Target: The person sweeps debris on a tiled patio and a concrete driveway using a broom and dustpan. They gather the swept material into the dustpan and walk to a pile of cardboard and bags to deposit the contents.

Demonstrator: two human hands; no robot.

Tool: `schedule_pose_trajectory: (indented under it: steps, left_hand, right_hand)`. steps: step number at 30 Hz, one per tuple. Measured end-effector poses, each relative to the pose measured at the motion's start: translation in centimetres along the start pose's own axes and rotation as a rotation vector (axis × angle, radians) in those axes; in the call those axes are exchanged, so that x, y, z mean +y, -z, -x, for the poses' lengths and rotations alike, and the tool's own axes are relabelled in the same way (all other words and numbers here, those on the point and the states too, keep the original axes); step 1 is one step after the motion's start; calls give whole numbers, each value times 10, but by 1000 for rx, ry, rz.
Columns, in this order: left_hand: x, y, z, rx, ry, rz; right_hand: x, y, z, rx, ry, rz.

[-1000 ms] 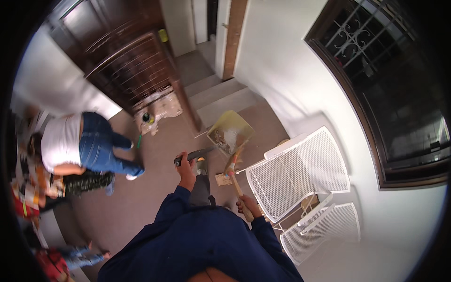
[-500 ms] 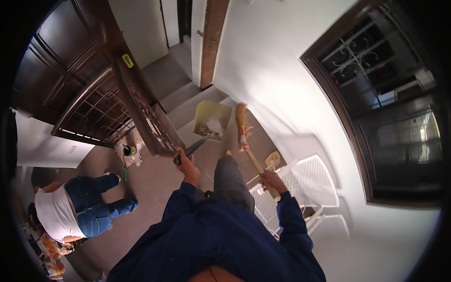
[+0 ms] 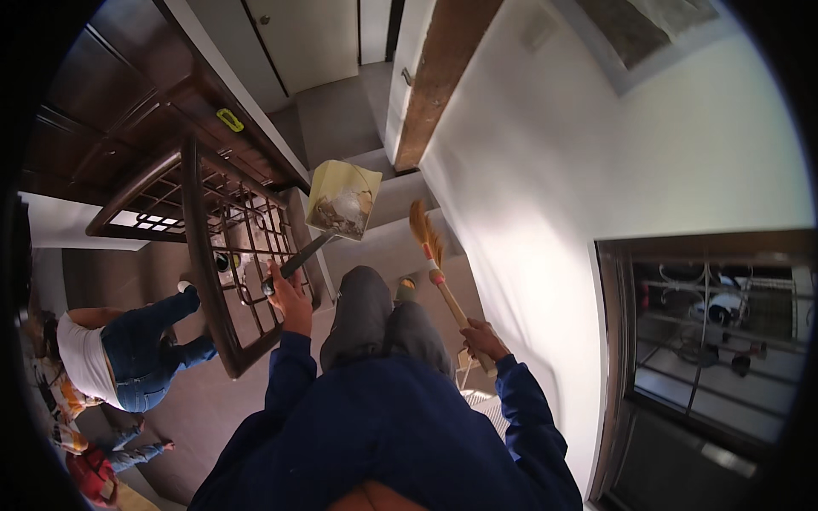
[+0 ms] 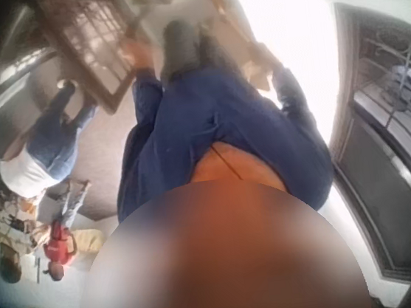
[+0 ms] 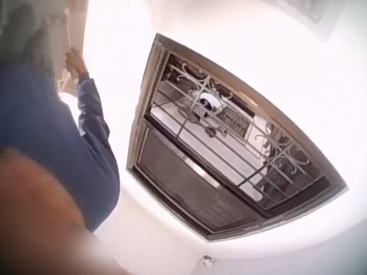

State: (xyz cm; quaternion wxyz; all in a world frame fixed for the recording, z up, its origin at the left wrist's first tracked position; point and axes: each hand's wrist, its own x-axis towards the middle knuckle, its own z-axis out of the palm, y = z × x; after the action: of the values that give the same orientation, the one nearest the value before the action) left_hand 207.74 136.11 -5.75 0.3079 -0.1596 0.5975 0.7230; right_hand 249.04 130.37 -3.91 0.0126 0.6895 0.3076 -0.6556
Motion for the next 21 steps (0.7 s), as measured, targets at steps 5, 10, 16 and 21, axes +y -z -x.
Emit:
schedule_pose_trajectory:
  steps: [5,10,16,21]
  left_hand:
    - [0,-69,-38,-2,-49,41]
    - [-29,-119,-120,46,-93,83]
    - [-69,-183,-201,-149,-188,114]
    - [-67,-276,-264,-63,-75,147]
  right_hand:
    - [-85,36,-74,-129,-14,89]
    - [-154,32,-183,-136,16,7]
    - [-259,2,-308,-218,78,-182]
    - [-348,-15,-383,-224,232,-235]
